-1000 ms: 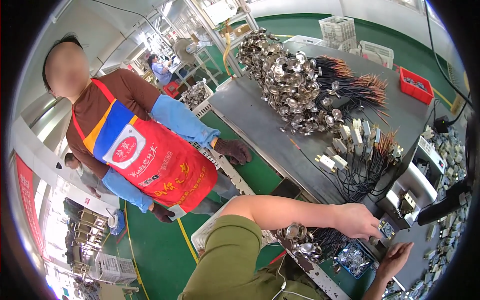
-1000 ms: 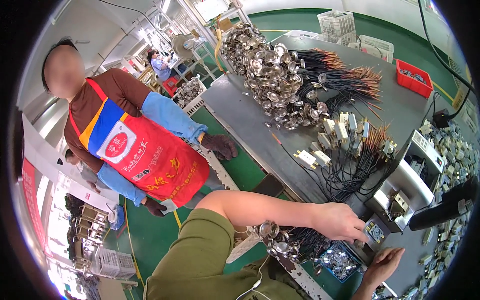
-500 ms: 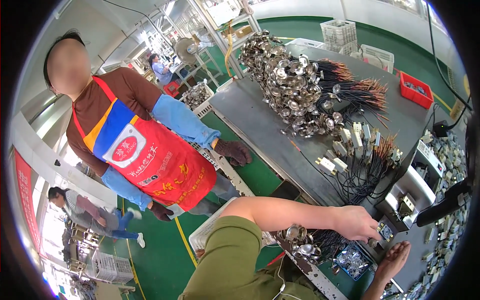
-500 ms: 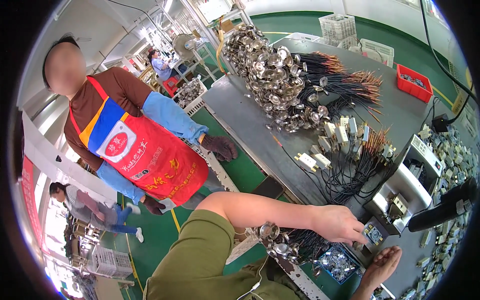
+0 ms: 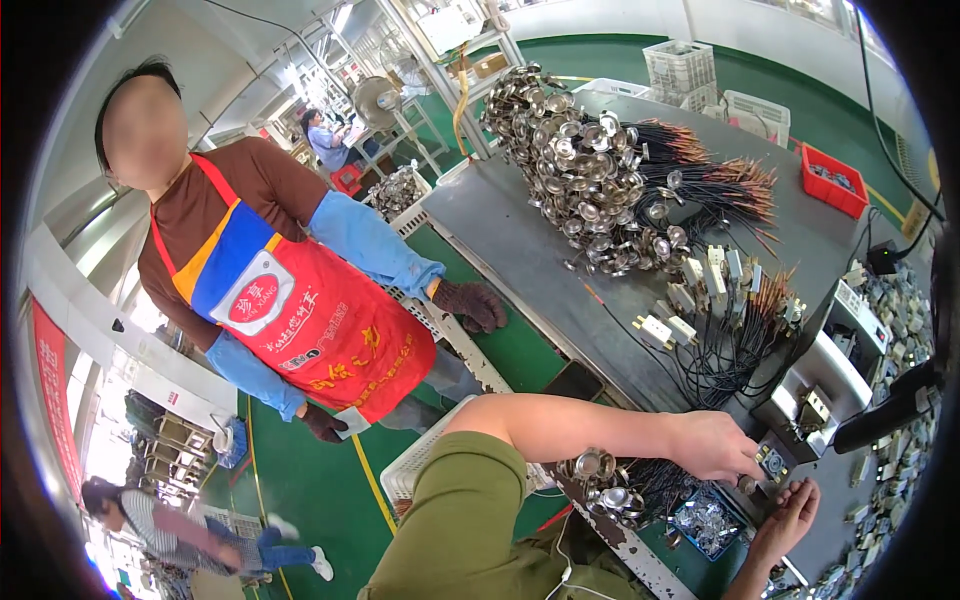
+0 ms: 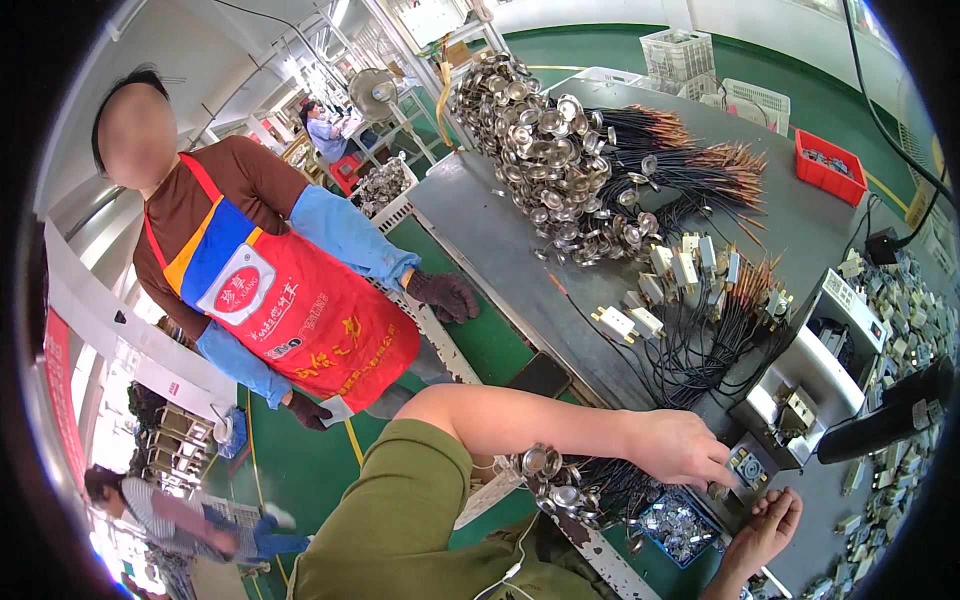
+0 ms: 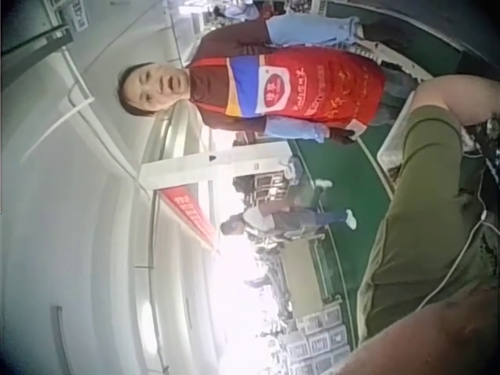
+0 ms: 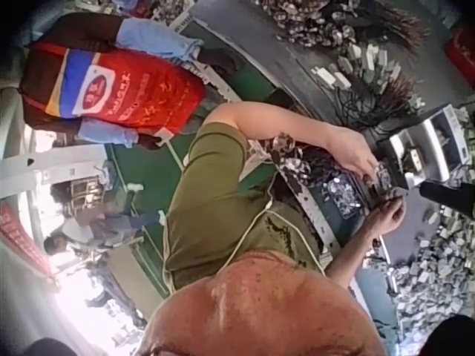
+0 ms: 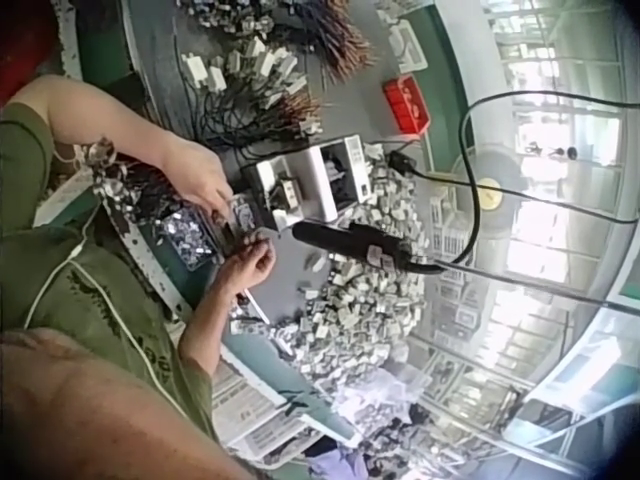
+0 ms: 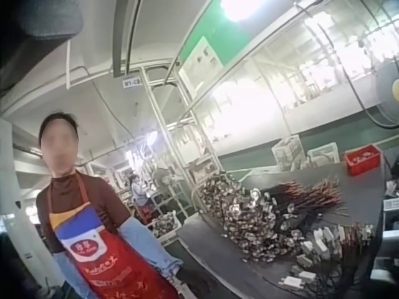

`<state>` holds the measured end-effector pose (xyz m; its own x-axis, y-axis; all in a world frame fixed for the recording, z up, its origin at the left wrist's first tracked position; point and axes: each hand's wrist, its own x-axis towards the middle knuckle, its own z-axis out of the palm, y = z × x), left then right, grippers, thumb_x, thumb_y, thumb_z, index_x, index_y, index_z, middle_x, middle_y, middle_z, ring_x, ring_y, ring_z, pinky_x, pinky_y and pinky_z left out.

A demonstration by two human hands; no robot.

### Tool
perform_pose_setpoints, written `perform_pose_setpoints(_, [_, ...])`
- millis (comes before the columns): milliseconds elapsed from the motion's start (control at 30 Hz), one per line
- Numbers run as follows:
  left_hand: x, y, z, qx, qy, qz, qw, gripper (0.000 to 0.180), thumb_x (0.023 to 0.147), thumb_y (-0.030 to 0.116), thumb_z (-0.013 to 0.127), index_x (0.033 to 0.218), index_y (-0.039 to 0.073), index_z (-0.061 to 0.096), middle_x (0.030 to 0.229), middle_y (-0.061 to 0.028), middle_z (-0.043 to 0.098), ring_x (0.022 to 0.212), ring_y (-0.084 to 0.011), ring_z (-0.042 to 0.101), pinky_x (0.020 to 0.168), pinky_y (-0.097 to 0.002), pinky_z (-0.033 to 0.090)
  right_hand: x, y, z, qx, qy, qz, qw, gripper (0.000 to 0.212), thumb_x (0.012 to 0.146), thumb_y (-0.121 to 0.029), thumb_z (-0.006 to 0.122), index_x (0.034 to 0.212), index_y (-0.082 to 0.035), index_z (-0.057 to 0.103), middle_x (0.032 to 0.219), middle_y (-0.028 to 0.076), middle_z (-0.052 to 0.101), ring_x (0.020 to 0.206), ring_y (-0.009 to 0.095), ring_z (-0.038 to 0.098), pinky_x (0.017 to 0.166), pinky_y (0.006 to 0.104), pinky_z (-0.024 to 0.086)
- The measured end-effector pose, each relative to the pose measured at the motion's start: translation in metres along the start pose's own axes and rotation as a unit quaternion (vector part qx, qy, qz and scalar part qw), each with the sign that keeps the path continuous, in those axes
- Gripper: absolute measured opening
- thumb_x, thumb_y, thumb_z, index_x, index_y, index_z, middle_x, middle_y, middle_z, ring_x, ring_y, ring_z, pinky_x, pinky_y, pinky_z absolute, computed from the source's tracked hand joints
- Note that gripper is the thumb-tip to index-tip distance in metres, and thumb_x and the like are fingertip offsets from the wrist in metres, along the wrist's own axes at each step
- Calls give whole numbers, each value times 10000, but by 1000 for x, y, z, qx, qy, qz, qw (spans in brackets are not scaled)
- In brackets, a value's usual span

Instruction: Assembling electronic wiring harnesses using a handheld power tool on a factory production line.

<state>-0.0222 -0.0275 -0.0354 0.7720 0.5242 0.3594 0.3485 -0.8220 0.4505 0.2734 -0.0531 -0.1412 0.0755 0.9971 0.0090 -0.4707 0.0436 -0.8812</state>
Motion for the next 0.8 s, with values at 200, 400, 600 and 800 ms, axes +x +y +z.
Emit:
perform_pose_setpoints(200, [-1, 2, -1, 8, -2, -7, 1000, 413, 832, 245, 754, 1223, 161, 650, 929, -66, 632, 824, -296, 686, 663, -430, 551, -4, -10, 34, -9, 27, -27, 999, 276, 1062, -161, 563, 1292, -7, 560, 1048, 54, 625, 868, 85, 550, 784, 208, 474])
perform_pose_setpoints(400, [-4, 8, -2, 14, -9, -11, 1000, 408, 825, 249, 757, 1208, 153, 651, 924, -66, 632, 798, -302, 686, 667, -436, 548, -7, -4, 21, -19, 44, -6, 999, 304, 1068, -151, 549, 1333, -3, 538, 1072, 64, 619, 885, 89, 557, 783, 212, 473])
perform_pose_setpoints(600, [8, -6, 13, -12, 10, 26, 1000, 330, 877, 226, 689, 1199, 157, 660, 855, -83, 619, 712, -306, 669, 574, -416, 541, -9, -14, 5, 32, 30, 6, 999, 294, 1039, -157, 605, 1276, 9, 550, 1024, 77, 617, 839, 105, 545, 709, 229, 448])
perform_pose_setpoints(800, [-5, -3, -19, 26, -34, -24, 999, 511, 801, 152, 760, 1305, 160, 677, 820, -18, 611, 680, -234, 646, 613, -359, 545, -1, -18, 55, 84, 40, 63, 994, 257, 1012, -77, 614, 1243, 27, 574, 1059, 151, 693, 846, 157, 644, 775, 287, 538])
